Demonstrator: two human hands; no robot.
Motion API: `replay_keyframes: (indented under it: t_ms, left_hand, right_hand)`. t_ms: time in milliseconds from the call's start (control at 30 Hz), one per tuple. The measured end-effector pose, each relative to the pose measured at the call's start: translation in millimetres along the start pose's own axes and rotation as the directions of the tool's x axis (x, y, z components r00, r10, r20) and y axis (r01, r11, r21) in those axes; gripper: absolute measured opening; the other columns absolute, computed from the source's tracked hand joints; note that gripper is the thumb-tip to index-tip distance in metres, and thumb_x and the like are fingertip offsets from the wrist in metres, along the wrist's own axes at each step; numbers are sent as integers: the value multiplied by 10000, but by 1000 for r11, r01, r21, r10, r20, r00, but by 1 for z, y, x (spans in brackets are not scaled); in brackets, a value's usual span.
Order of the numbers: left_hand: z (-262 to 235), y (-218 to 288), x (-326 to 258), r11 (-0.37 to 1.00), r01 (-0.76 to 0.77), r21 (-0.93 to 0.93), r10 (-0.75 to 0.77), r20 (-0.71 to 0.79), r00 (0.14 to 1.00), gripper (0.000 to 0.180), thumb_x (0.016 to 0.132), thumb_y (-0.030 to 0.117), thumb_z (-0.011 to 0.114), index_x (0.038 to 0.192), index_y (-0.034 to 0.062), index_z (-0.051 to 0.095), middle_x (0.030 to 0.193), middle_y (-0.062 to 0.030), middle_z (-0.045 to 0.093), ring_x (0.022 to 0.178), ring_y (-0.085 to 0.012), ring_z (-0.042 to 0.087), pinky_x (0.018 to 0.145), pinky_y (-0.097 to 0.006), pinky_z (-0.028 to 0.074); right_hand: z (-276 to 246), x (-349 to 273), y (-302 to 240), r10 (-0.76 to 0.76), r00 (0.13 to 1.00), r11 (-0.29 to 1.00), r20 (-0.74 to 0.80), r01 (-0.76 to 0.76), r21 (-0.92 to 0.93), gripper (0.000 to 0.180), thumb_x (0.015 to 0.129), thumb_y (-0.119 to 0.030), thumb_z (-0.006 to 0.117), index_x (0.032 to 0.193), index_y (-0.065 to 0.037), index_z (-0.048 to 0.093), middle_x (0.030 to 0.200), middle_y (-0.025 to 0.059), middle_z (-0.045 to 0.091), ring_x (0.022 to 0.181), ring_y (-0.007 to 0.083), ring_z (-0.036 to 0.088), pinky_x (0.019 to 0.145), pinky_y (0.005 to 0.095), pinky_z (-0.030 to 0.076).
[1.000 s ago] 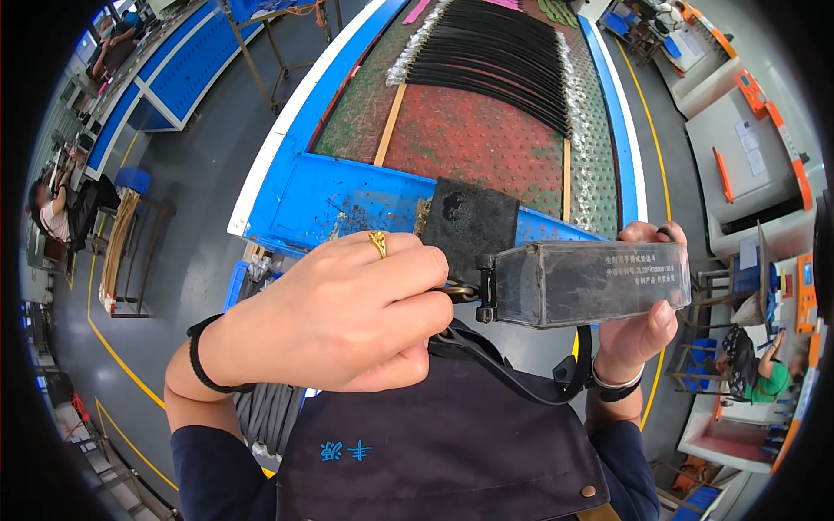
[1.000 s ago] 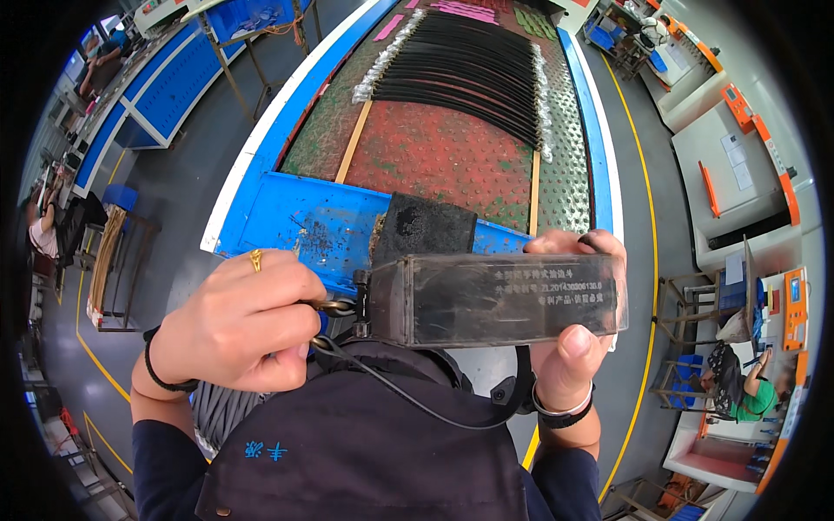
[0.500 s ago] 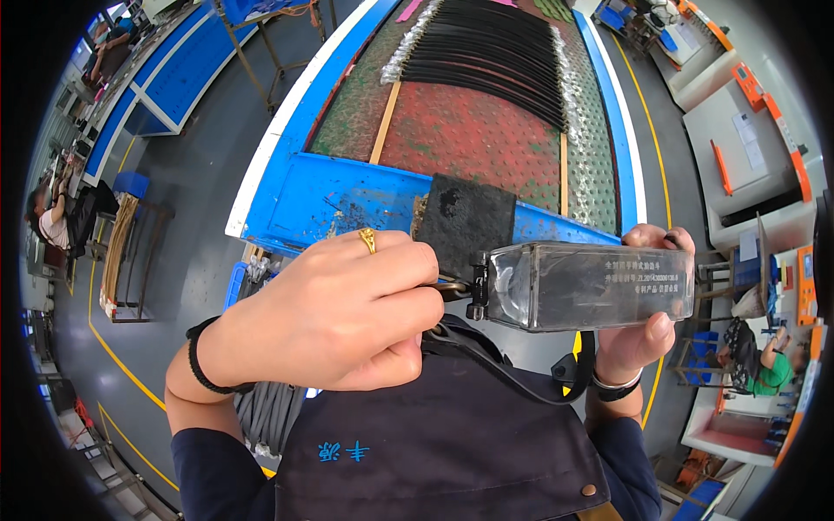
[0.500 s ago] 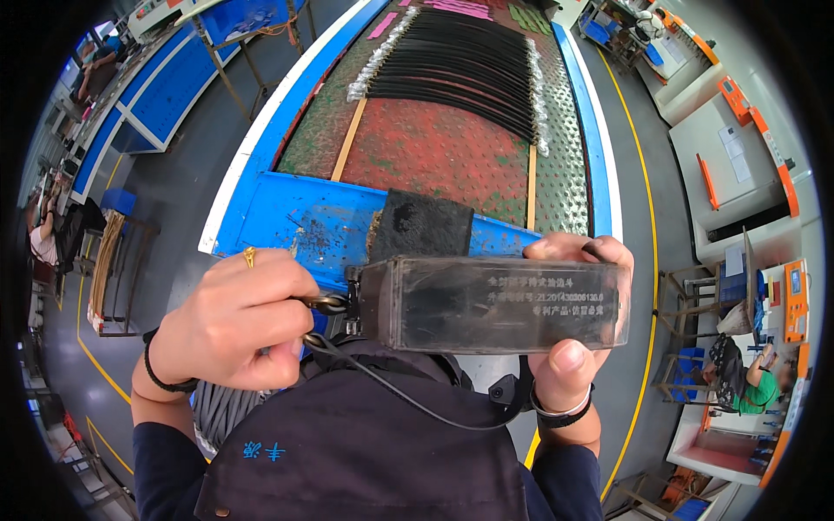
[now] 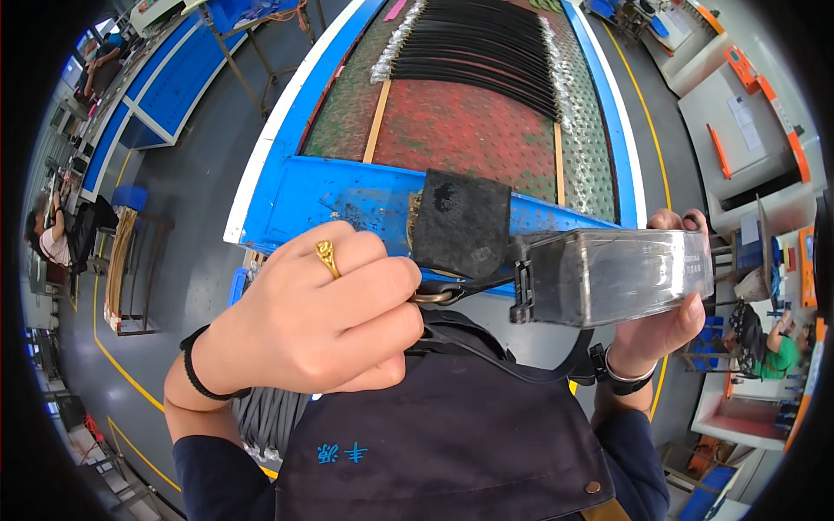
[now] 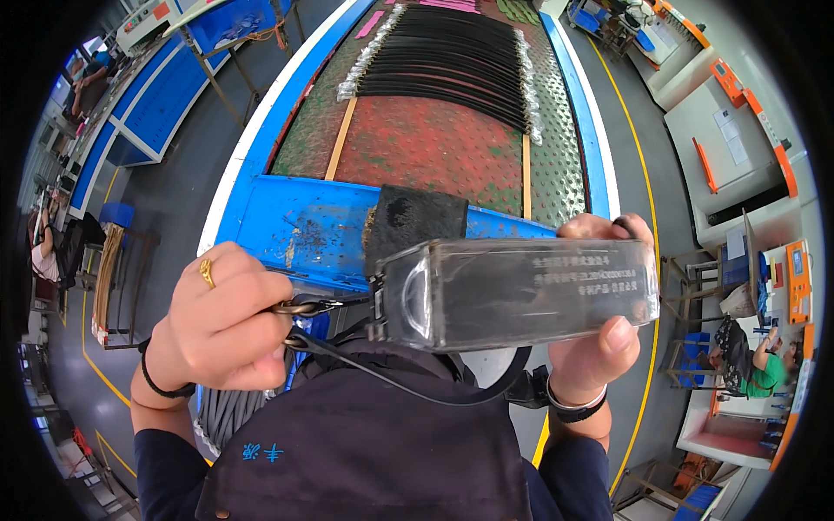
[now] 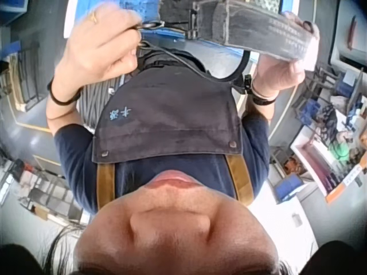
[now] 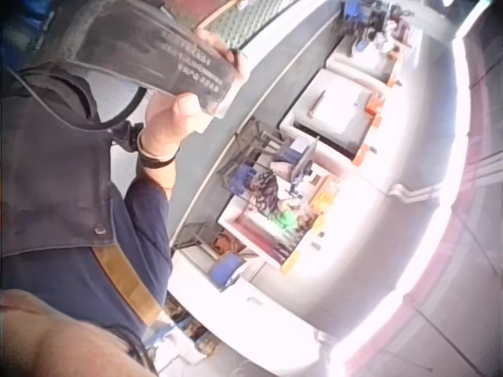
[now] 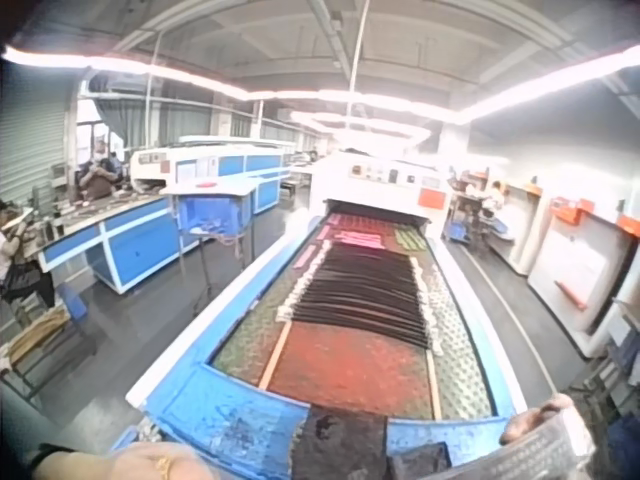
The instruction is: The person attaches metal buckles to black leather belts using a handheld metal tool. They pick up a belt, position the buckle, and use the tool to secure the connection. The process is repeated for multiple belts in a factory setting.
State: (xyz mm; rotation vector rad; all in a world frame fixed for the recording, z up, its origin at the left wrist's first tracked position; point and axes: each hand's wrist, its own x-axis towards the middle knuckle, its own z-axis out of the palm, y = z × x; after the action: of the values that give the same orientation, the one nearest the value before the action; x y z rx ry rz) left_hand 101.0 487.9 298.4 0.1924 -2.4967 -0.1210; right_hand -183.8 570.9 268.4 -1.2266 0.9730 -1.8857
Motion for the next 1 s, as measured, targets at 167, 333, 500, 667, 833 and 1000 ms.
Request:
replay_keyframes:
  t_ms: [167, 333, 500, 667, 833, 1000]
  left_hand:
    - [1, 3, 4, 997, -39, 61, 38, 8, 999, 236, 455, 172, 612, 626, 64, 490, 802, -53, 504, 645, -173, 462, 497, -285, 347]
    - [4, 3, 4, 994, -71, 87, 72, -19, 997, 237, 455, 182, 609, 625, 65, 492, 801, -51, 510, 680, -170, 463, 505, -289, 358]
    - [3, 1, 4, 994, -78, 74, 80, -14, 997, 235, 460, 186, 604, 628, 61, 496, 797, -51, 514, 673, -170, 464, 492, -285, 351]
    - [5, -5, -1, 999, -49, -3, 48, -68, 997, 207, 502, 181, 612, 630, 59, 505, 811, -63, 530, 608, -179, 458, 471, -280, 336]
    - [4, -9, 0, 997, -15, -75, 11, -59, 998, 188, 528, 180, 615, 628, 61, 510, 806, -69, 537, 593, -186, 460, 465, -289, 336]
    - [2, -10, 2, 995, 1, -101, -2, -8, 1000, 162, 505, 123, 588, 631, 33, 542, 753, -89, 539, 556, -216, 472, 503, -308, 379]
  right_hand:
    - [17, 2, -3, 56, 998, 995, -30, -58, -79, 795, 638, -467, 663, 1237, -43, 355, 1056, 158, 475, 979, 217, 497, 831, 324, 445]
    - [21, 5, -2, 81, 995, 990, -56, -87, -110, 862, 580, -486, 711, 1220, -25, 363, 1009, 193, 528, 968, 260, 532, 819, 361, 458]
    - [17, 6, 1, 64, 996, 989, -61, -71, -126, 852, 589, -482, 703, 1222, -21, 367, 1013, 201, 531, 954, 259, 535, 809, 353, 454]
    - [-3, 3, 8, 32, 995, 999, -99, -30, 18, 776, 644, -443, 644, 1252, -45, 374, 1053, 179, 502, 987, 239, 499, 829, 334, 428]
    - [-15, 2, 9, -60, 998, 983, -1, 59, 175, 670, 710, -323, 628, 1234, -48, 312, 1127, 137, 399, 1056, 262, 493, 881, 405, 476]
    - [-9, 2, 8, -80, 997, 994, -22, 82, 76, 723, 696, -379, 632, 1256, -46, 319, 1128, 150, 421, 1070, 253, 470, 896, 400, 448]
